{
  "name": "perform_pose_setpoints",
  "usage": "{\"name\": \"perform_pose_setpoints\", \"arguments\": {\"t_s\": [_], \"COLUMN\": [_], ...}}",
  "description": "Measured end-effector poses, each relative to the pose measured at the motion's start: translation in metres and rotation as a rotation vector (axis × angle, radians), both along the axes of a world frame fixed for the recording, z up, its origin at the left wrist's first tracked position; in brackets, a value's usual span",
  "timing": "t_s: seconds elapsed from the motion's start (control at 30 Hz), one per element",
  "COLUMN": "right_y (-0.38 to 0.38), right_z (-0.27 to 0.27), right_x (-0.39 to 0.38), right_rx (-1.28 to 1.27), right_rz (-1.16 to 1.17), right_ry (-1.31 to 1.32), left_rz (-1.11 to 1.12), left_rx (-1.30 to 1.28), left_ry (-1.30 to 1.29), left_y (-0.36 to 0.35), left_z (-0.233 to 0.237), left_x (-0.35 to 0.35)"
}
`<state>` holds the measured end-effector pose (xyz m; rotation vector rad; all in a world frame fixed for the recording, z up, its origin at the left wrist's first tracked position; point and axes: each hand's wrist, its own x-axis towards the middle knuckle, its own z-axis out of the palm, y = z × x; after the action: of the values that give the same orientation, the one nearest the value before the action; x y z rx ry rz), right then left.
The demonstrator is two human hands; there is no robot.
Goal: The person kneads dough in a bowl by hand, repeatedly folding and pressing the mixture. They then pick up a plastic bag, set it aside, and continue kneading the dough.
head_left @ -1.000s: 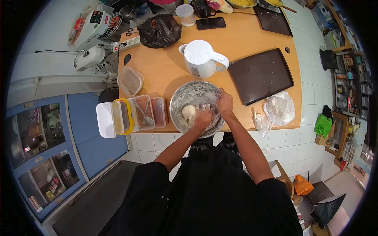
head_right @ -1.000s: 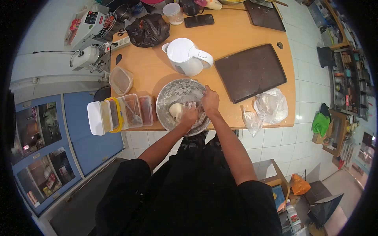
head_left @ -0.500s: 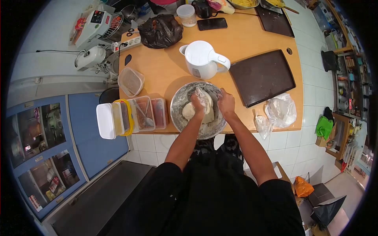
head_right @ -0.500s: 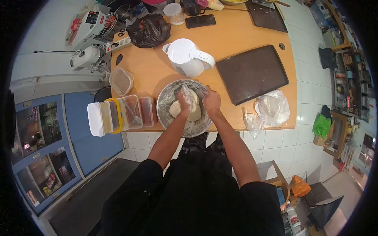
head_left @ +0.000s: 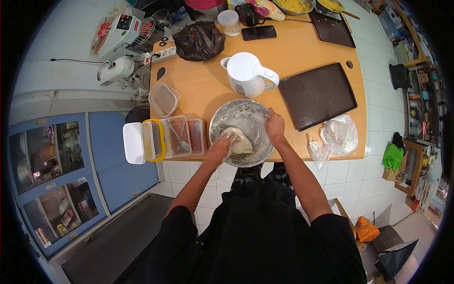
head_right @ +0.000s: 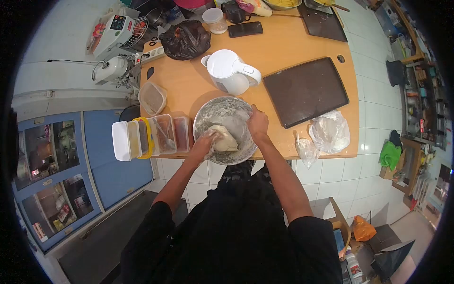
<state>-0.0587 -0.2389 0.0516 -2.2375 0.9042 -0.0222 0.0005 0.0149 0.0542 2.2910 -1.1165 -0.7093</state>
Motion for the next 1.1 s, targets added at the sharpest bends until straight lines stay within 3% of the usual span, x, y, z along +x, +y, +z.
{"name": "perform_pose_setpoints", "arguments": {"t_s": [0.1, 0.2, 0.3, 0.33, 0.43, 0.53, 0.63, 0.73, 0.8, 0.83, 0.87, 0.97, 1.1], "right_y": [0.0, 0.001, 0.0, 0.001, -0.001, 0.002, 0.0, 0.002, -0.001, -0.001, -0.003, -0.004, -0.006], "right_z": [0.006, 0.0, 0.0, 0.001, 0.004, 0.002, 0.003, 0.0, -0.001, -0.003, -0.004, 0.0, -0.002], "right_x": [0.001, 0.001, 0.003, 0.001, 0.001, 0.001, 0.001, -0.001, 0.002, 0.003, 0.007, 0.007, 0.008], "right_rx": [-0.011, -0.001, -0.011, -0.016, -0.022, 0.011, 0.004, 0.019, 0.011, -0.003, -0.021, -0.034, -0.04], "right_rz": [0.0, 0.018, 0.014, 0.003, -0.023, -0.021, -0.027, -0.013, 0.003, 0.011, 0.017, 0.045, 0.057], "right_ry": [-0.002, -0.017, 0.006, 0.014, 0.016, 0.021, 0.004, -0.016, -0.026, -0.026, -0.03, -0.05, -0.012], "left_rz": [-0.086, -0.112, 0.098, 0.028, -0.019, -0.172, -0.295, -0.146, 0.209, 0.382, 0.504, 1.32, 0.407], "left_rx": [-0.022, 0.574, 0.467, 0.265, -0.094, -0.052, 0.177, 0.088, 0.178, 0.225, 0.201, -0.553, -0.419], "left_ry": [-0.177, -0.269, -0.634, -0.813, -0.654, -0.433, -0.142, -0.396, -0.22, -0.127, 0.018, 0.971, 0.004], "left_y": [-0.005, -0.054, -0.081, -0.078, -0.072, -0.07, -0.094, -0.12, -0.136, -0.143, -0.149, -0.148, -0.1], "left_z": [0.004, 0.007, -0.004, -0.018, -0.04, -0.056, -0.079, -0.109, -0.147, -0.12, -0.092, -0.088, -0.048], "left_x": [0.001, -0.011, -0.04, -0.045, -0.049, -0.042, -0.021, -0.01, 0.004, 0.008, 0.011, 0.026, 0.021]}}
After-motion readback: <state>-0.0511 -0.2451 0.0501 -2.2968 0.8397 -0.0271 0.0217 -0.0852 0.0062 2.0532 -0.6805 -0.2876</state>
